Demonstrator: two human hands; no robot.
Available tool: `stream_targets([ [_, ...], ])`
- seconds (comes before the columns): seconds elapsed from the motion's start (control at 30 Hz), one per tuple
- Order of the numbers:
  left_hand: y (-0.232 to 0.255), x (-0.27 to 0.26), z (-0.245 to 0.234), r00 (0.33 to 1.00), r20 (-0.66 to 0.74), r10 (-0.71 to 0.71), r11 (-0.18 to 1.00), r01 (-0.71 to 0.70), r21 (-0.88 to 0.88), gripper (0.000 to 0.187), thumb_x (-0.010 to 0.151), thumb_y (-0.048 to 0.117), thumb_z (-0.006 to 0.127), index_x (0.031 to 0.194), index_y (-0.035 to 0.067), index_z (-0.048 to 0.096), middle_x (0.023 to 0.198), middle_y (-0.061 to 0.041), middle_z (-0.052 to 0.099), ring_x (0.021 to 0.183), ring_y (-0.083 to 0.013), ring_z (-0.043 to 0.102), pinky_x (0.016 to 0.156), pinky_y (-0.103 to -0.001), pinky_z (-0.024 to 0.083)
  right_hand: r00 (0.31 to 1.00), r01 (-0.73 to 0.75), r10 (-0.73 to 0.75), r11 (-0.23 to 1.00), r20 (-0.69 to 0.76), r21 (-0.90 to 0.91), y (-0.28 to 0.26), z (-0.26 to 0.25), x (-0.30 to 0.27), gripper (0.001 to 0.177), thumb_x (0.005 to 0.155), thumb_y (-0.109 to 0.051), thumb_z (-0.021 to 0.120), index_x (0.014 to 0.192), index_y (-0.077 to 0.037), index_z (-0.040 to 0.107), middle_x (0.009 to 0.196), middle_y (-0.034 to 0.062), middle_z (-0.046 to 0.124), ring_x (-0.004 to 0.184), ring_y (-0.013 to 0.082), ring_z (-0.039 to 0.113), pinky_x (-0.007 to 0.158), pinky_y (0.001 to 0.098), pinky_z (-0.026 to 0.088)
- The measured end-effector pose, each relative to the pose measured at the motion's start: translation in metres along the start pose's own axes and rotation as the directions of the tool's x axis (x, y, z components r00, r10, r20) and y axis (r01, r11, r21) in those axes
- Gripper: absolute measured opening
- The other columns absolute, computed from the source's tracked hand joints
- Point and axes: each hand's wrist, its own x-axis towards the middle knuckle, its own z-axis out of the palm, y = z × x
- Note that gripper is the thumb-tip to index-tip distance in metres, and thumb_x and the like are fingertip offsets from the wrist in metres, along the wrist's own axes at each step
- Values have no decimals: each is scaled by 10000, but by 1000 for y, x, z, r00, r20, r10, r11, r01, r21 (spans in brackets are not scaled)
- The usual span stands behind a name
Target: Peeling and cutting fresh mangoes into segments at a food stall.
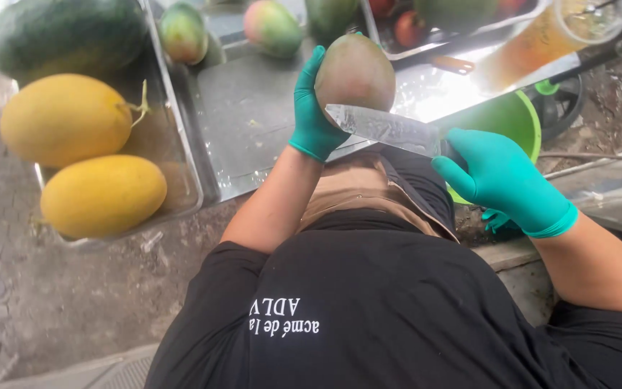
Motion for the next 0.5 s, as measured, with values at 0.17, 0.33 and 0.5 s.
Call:
stream_targets([
  [0.17, 9, -21, -25, 998, -37, 44, 997, -47, -64, 572, 956, 518, 625, 1349, 104, 613, 1309, -148, 661, 1215, -364, 636, 1089, -582, 507, 987, 116, -110, 992, 114, -47, -8, 19, 17, 319, 947, -319, 649, 850, -26, 570, 779, 185, 582, 706, 388, 564, 652, 464, 455],
  [0.33, 20, -42, -31, 986, -25, 164, 977, -165, -136, 617, 994, 559, 620, 1428, 125, 561, 1393, -151, 611, 1279, -369, 605, 1137, -575, 491, 981, 139, -124, 986, 152, -93, -17, 36, 36, 300, 953, -340, 644, 883, -50, 610, 773, 153, 599, 708, 356, 585, 658, 453, 469],
  [0.5, 24, -61, -33, 971, -31, 239, 962, -241, -129, 674, 980, 589, 603, 1459, 122, 520, 1426, -166, 572, 1307, -390, 573, 1154, -605, 461, 972, 191, -173, 976, 157, -108, -27, 40, 52, 299, 966, -345, 651, 864, -66, 617, 757, 130, 597, 690, 327, 591, 668, 438, 477],
])
